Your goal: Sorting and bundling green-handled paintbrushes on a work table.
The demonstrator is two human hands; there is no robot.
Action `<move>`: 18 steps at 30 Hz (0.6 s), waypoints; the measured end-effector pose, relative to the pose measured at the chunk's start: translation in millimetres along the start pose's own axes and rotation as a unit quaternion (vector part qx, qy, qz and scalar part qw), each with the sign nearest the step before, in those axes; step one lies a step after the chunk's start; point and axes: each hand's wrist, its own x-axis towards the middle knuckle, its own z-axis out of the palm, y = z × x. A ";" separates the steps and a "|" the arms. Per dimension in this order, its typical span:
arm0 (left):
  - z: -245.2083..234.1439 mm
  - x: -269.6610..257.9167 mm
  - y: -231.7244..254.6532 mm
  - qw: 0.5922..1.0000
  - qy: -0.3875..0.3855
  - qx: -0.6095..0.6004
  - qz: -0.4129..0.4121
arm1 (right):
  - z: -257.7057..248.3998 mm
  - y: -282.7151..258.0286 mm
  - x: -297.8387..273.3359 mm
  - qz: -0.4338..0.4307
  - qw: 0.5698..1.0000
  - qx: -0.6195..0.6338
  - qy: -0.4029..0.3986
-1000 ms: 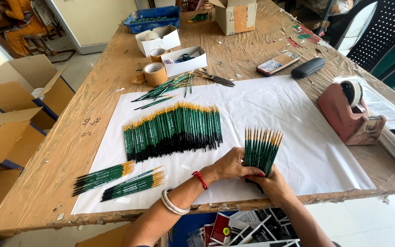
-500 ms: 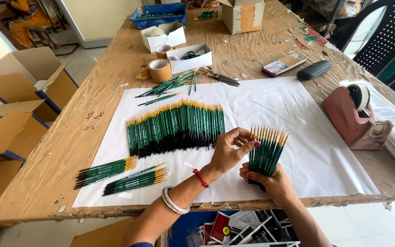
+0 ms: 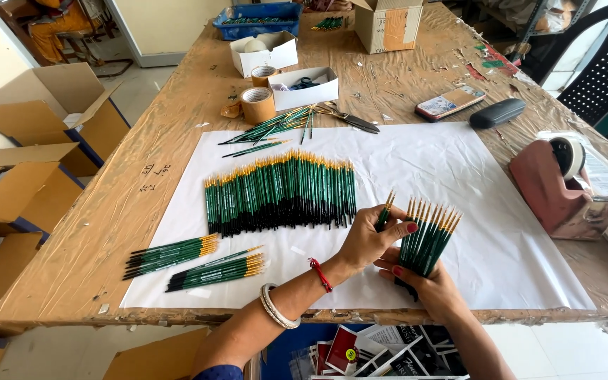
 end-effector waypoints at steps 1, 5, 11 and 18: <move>0.6 -1.2 -0.1 1.000 0.002 0.000 0.000 | -0.7 2.4 -0.1 0.001 1.000 -0.001 -0.001; 2.3 -2.8 -2.9 0.999 0.030 0.018 0.015 | -2.3 4.4 0.8 -0.008 1.000 0.000 0.000; -9.7 0.4 -32.0 0.987 0.061 -0.144 0.031 | 6.0 -8.2 -2.5 -0.007 1.000 -0.016 -0.025; 5.6 -6.5 -21.9 0.998 0.010 0.056 -0.007 | -13.6 15.7 3.9 0.020 0.991 -0.129 0.018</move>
